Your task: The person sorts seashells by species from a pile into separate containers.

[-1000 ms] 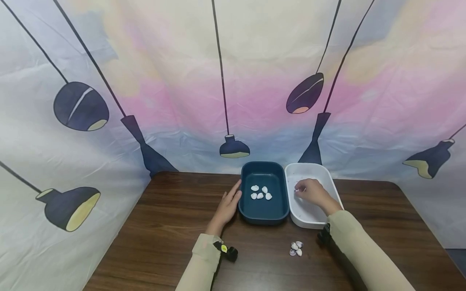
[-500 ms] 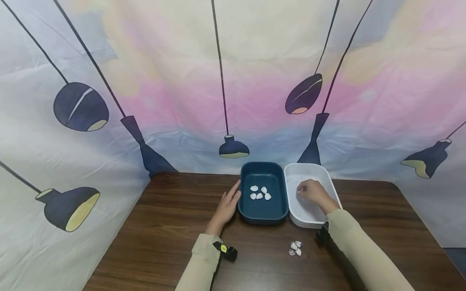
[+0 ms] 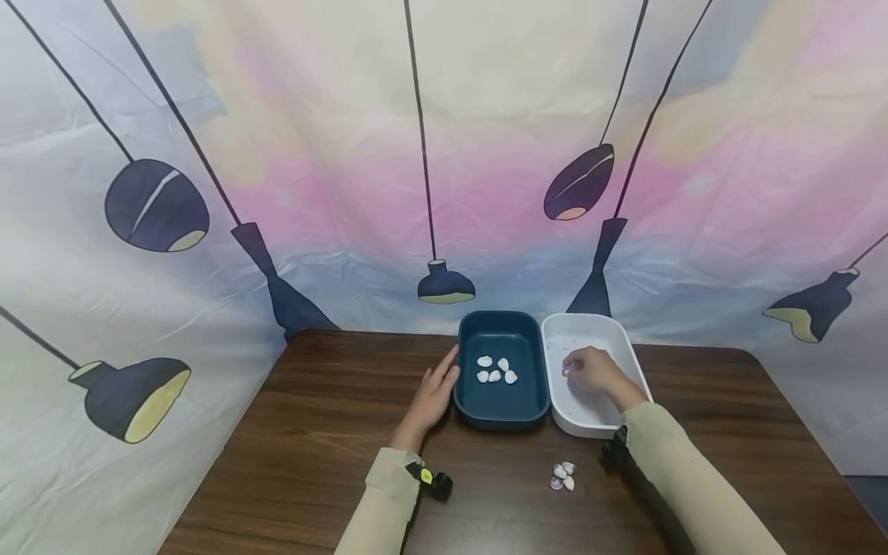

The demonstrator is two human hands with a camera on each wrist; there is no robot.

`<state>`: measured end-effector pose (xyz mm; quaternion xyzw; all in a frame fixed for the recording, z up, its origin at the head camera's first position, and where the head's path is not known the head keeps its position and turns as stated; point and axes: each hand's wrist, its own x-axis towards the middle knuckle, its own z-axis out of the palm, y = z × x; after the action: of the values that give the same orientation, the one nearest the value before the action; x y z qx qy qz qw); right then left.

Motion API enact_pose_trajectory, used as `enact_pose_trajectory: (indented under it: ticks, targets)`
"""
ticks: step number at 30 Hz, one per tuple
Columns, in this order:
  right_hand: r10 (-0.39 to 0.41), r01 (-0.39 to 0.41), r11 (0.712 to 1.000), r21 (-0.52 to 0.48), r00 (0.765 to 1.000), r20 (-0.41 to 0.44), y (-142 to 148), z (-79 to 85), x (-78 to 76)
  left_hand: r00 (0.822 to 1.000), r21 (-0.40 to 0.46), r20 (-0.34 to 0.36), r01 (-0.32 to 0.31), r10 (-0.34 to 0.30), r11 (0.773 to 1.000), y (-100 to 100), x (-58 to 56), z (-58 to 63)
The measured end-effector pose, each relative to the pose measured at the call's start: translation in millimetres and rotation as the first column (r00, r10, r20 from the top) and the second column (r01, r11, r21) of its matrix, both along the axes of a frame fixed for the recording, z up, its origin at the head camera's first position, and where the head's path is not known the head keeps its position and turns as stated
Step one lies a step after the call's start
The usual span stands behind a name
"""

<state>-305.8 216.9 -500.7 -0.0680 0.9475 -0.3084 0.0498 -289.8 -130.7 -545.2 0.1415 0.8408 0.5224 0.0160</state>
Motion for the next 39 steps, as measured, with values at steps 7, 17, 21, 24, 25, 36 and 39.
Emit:
enact_pose_trajectory:
  ticks: [7, 17, 21, 24, 25, 36, 39]
  targets:
    - [0.015, -0.013, 0.999, 0.033, 0.998, -0.064, -1.7, 9.1, 10.6, 1.0, -0.005, -0.001, -0.002, 0.002, 1.0, -0.4, -0.6, -1.5]
    - [0.024, -0.023, 1.0, 0.004, 0.971, -0.239, -0.6, 29.3, 52.4, 1.0, -0.003, -0.001, 0.008, -0.008, 1.0, 1.5, -1.4, -1.0]
    - [0.022, -0.035, 0.999, -0.041, 0.959, -0.282, -2.1, 36.8, 71.4, 1.0, 0.006, -0.009, 0.01, -0.01, 1.0, 1.3, -1.0, -0.2]
    - [0.014, -0.038, 0.996, -0.075, 0.955, -0.297, -4.9, 39.5, 86.5, 1.0, 0.003, -0.019, 0.005, -0.005, 1.0, 0.5, -0.9, -1.7]
    - [0.012, -0.039, 0.996, -0.083, 0.953, -0.304, -6.0, 40.0, 91.7, 1.0, 0.003, -0.021, 0.004, -0.004, 1.0, 0.4, -1.2, -2.3]
    - [0.037, -0.11, 0.985, -0.131, 0.887, -0.461, -16.3, 34.2, 133.0, 1.0, 0.0, -0.016, -0.001, 0.001, 1.0, 1.0, -0.8, -0.8]
    - [0.055, -0.139, 0.979, -0.149, 0.885, -0.462, -17.8, 30.1, 141.0, 1.0, -0.001, -0.017, -0.005, 0.005, 1.0, 1.5, -1.0, -1.0]
